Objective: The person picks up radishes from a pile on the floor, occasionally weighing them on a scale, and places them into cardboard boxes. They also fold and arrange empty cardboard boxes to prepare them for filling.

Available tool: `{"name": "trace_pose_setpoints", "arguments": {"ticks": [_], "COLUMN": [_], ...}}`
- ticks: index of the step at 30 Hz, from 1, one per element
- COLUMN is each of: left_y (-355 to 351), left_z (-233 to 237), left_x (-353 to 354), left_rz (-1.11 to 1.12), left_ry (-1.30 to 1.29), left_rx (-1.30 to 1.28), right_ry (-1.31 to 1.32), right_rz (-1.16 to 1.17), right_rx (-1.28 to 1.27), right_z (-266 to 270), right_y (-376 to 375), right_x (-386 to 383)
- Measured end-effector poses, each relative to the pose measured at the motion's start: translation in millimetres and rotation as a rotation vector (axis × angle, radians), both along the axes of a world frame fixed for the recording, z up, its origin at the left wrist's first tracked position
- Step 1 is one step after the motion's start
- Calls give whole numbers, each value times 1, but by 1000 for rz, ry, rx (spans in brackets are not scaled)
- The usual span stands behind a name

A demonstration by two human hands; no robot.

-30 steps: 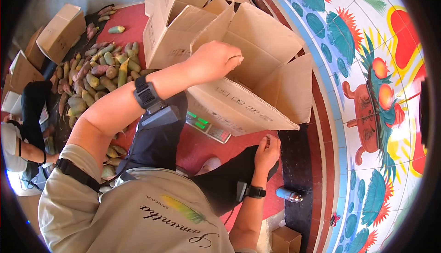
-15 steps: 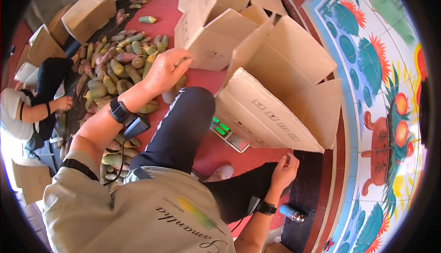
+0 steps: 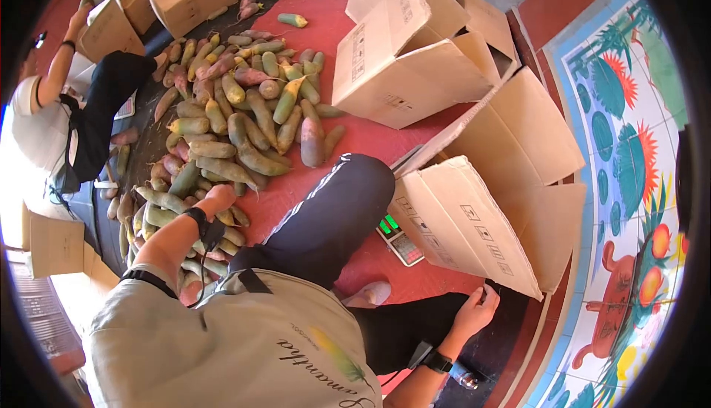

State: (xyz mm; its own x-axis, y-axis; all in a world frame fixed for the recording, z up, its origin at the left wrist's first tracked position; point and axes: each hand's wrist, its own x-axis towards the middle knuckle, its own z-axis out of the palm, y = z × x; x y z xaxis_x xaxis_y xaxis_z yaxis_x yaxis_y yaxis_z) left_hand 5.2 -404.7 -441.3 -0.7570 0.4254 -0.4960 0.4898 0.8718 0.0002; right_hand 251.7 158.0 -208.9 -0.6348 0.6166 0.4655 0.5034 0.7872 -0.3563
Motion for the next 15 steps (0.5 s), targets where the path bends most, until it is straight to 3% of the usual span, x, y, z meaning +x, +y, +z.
{"name": "trace_pose_setpoints", "arguments": {"ticks": [1,2,4,5,10,12,15], "left_y": [-6,-9,1,8,-10,-22,-40], "left_z": [2,4,31,49,57,57,68], "left_x": [7,13,25,28,21,24,28], "left_rz": [161,174,769,812,771,711,711], "left_ry": [-63,-65,-150,-119,-3,210,171], "left_rx": [25,25,215,223,70,42,-53], "right_ry": [-1,-3,-21,-21,-22,-33,-45], "right_rz": [11,24,6,16,-29,-17,-9], "right_rx": [14,15,13,31,-34,-10,16], "right_z": [0,0,0,0,0,-1,-3], "right_y": [-1,-2,-1,0,-2,1,3], "right_x": [-1,-1,0,0,-1,0,1]}}
